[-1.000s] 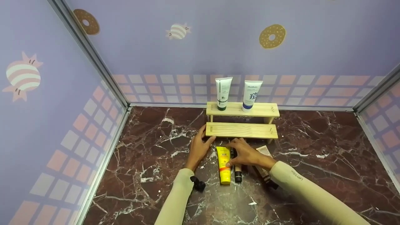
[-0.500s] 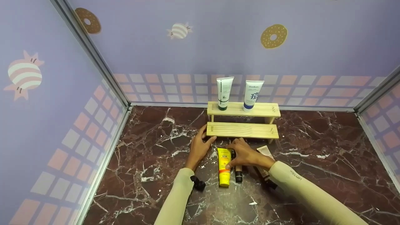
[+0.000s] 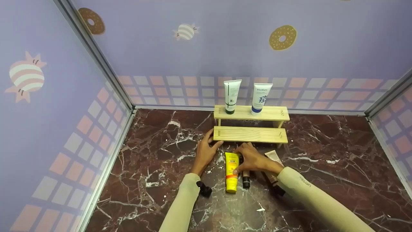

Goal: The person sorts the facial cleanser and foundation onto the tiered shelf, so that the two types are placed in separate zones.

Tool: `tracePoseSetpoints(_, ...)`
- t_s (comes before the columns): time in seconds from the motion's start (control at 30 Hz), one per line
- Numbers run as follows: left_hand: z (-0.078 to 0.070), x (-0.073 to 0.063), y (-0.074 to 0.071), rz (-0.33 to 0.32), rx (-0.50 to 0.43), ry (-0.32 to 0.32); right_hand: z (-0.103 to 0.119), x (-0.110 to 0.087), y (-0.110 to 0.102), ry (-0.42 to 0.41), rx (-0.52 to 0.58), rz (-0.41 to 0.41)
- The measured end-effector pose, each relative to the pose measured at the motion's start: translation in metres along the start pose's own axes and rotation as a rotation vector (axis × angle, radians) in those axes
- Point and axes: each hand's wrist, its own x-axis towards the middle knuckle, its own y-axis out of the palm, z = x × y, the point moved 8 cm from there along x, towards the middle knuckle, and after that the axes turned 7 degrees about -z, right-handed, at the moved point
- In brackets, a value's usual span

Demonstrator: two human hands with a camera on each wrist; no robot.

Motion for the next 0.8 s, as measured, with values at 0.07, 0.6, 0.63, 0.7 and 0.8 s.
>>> tracePoseSetpoints(0.07,0.000,0.000,0.000,0.001,-0.005,-0.002,0.002,-0.001,-0.001,-0.003,0.013,-0.005)
tracePoseSetpoints(0.6,0.000,0.001,0.001,-0.013,-0.019,0.026,0.060,-0.019,-0.040,0.075,0.100,-0.004)
tracePoseSetpoints(0.63,0.000,0.002,0.001,-0.013,-0.026,0.027,0.061,-0.019,-0.041,0.082,0.099,-0.008)
tracePoseSetpoints(0.7,-0.001,0.002,0.001,-0.011,-0.041,0.031,0.063,-0.020,-0.043,0.099,0.108,-0.011)
tracePoseSetpoints(0.8,-0.002,0.002,0.002,-0.013,-0.055,0.033,0.067,-0.021,-0.045,0.108,0.120,-0.015)
